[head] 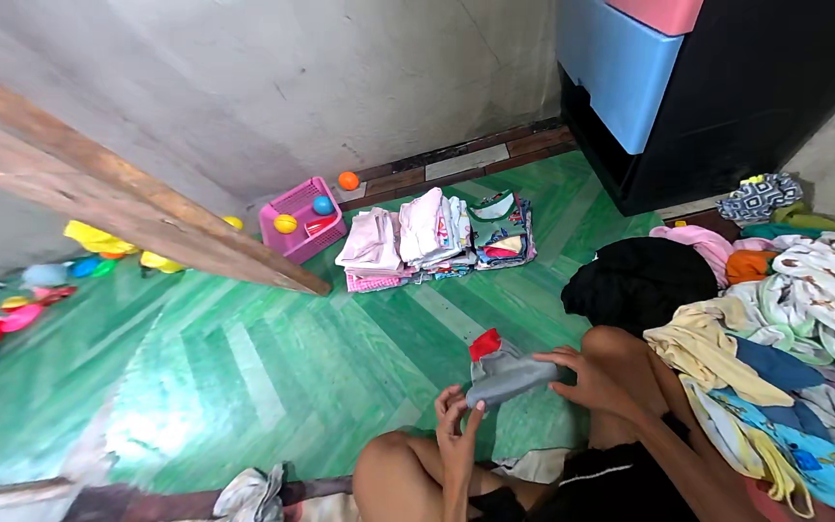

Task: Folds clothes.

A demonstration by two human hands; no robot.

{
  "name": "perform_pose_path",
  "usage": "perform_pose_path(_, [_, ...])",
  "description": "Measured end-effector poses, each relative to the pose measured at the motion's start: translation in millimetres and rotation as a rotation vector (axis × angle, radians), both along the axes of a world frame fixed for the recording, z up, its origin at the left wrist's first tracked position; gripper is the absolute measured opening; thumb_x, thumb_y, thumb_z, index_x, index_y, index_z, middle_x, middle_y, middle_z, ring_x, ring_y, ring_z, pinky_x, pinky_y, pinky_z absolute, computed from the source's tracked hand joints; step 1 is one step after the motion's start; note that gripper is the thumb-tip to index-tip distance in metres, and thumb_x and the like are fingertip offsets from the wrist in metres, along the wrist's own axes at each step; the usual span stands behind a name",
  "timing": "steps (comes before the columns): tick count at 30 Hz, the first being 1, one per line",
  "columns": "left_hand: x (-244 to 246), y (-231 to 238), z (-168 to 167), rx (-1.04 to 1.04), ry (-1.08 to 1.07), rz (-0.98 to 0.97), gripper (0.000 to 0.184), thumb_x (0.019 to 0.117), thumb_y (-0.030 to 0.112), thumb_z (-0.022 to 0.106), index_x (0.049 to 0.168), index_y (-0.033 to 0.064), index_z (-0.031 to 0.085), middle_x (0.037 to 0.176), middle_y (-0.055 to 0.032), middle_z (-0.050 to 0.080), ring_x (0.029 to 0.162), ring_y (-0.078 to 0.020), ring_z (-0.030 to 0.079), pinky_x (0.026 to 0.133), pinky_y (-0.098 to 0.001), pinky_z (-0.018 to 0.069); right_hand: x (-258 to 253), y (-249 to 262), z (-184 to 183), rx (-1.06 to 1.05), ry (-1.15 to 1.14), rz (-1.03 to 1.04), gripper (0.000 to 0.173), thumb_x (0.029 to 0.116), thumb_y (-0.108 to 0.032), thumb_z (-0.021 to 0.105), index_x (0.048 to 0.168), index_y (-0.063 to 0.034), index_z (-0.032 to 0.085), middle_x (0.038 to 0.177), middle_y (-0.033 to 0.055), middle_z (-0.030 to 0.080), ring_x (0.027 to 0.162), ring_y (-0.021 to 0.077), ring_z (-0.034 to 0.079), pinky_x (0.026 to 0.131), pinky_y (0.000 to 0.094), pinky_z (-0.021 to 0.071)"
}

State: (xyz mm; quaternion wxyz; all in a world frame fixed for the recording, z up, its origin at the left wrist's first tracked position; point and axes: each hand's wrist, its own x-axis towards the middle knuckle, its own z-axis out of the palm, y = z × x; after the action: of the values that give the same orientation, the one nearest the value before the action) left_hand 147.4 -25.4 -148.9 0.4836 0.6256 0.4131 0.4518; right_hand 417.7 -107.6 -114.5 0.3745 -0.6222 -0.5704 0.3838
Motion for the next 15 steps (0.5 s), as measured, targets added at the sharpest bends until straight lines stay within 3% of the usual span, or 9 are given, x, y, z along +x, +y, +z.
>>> perform_pose_path(2, [-6, 1, -1, 0.024, 0.004, -0.089, 0.022, 0.0857, 0.019, 0.073, 0.083, -0.0034, 0.070, 0.143, -0.0219, 0.053, 0.137, -0.0233, 0.048, 0.111, -0.0336, 0.0436, -2, -3, 7, -0.048, -0.096, -0.003, 0.043, 0.0940, -0.009, 0.067, 0.137, -0.0059, 0.065, 0.130, 0.0199, 0.065, 0.126, 0.0357, 0.057, 0.113, 0.0473, 0.0408])
perform_pose_path(4, [-8, 5, -1, 0.001, -0.062, -0.150, 0.016, 0.0895, 0.013, 0.068, 0.088, -0.0029, 0.070, 0.130, -0.0187, 0.067, 0.133, -0.0276, 0.056, 0.113, -0.0386, 0.0445, -3, -1, 11, -0.047, -0.136, -0.025, 0.030, 0.0932, -0.013, 0.068, 0.123, -0.0075, 0.073, 0.120, 0.0192, 0.065, 0.119, 0.0355, 0.056, 0.107, 0.0471, 0.0434])
perform_pose_path(5, [-6, 7, 0, -0.036, -0.084, -0.124, 0.012, 0.0909, 0.010, 0.065, 0.092, -0.0009, 0.070, 0.115, -0.0113, 0.074, 0.118, -0.0195, 0.066, 0.104, -0.0332, 0.0520, -2, 4, 12, -0.050, -0.132, -0.026, 0.026, 0.0923, -0.016, 0.068, 0.116, -0.0077, 0.075, 0.118, 0.0193, 0.063, 0.118, 0.0351, 0.054, 0.105, 0.0470, 0.0430])
perform_pose_path(6, [0, 12, 0, -0.082, -0.091, -0.076, 0.011, 0.0925, 0.007, 0.062, 0.095, 0.0007, 0.070, 0.096, -0.0029, 0.075, 0.095, -0.0099, 0.070, 0.088, -0.0267, 0.0571, 0, 12, 10, -0.047, -0.101, -0.024, 0.025, 0.0914, -0.017, 0.069, 0.113, -0.0058, 0.075, 0.119, 0.0206, 0.061, 0.118, 0.0351, 0.053, 0.105, 0.0468, 0.0428])
perform_pose_path(7, [6, 19, 0, -0.152, -0.083, -0.040, 0.014, 0.0960, 0.007, 0.059, 0.101, -0.0008, 0.068, 0.088, -0.0016, 0.072, 0.084, -0.0077, 0.069, 0.080, -0.0261, 0.0580, 1, 22, 3, -0.029, -0.036, -0.030, 0.026, 0.0906, -0.017, 0.070, 0.111, -0.0018, 0.073, 0.120, 0.0222, 0.061, 0.118, 0.0338, 0.055, 0.104, 0.0454, 0.0443])
perform_pose_path(10, [26, 47, -11, -0.403, 0.084, 0.036, 0.034, 0.1047, 0.017, 0.057, 0.131, -0.0035, 0.058, 0.098, -0.0143, 0.071, 0.082, -0.0163, 0.068, 0.075, -0.0354, 0.0578, 0, 68, -27, -0.149, 0.269, -0.133, 0.036, 0.0957, -0.015, 0.070, 0.121, 0.0081, 0.062, 0.115, 0.0226, 0.065, 0.103, 0.0262, 0.065, 0.093, 0.0407, 0.0532])
perform_pose_path(12, [36, 62, -30, -0.471, 0.199, 0.002, 0.050, 0.1031, 0.014, 0.060, 0.147, -0.0031, 0.044, 0.111, -0.0228, 0.068, 0.093, -0.0250, 0.067, 0.084, -0.0422, 0.0556, -3, 96, -50, -0.339, 0.328, -0.226, 0.049, 0.0984, -0.017, 0.069, 0.139, 0.0039, 0.051, 0.121, 0.0251, 0.065, 0.106, 0.0316, 0.066, 0.097, 0.0464, 0.0521])
perform_pose_path(13, [38, 67, -38, -0.467, 0.232, -0.019, 0.056, 0.1010, 0.009, 0.062, 0.151, -0.0038, 0.039, 0.118, -0.0261, 0.066, 0.100, -0.0285, 0.068, 0.090, -0.0439, 0.0557, -4, 107, -64, -0.390, 0.297, -0.249, 0.054, 0.0977, -0.014, 0.069, 0.145, 0.0014, 0.046, 0.124, 0.0263, 0.064, 0.110, 0.0348, 0.066, 0.099, 0.0496, 0.0514])
perform_pose_path(15, [42, 70, -45, -0.438, 0.255, 0.005, 0.058, 0.0977, 0.001, 0.064, 0.150, -0.0039, 0.039, 0.121, -0.0271, 0.065, 0.102, -0.0301, 0.068, 0.091, -0.0439, 0.0555, -5, 116, -77, -0.411, 0.253, -0.280, 0.058, 0.0957, -0.007, 0.067, 0.149, -0.0010, 0.043, 0.126, 0.0258, 0.064, 0.113, 0.0367, 0.066, 0.101, 0.0520, 0.0509])
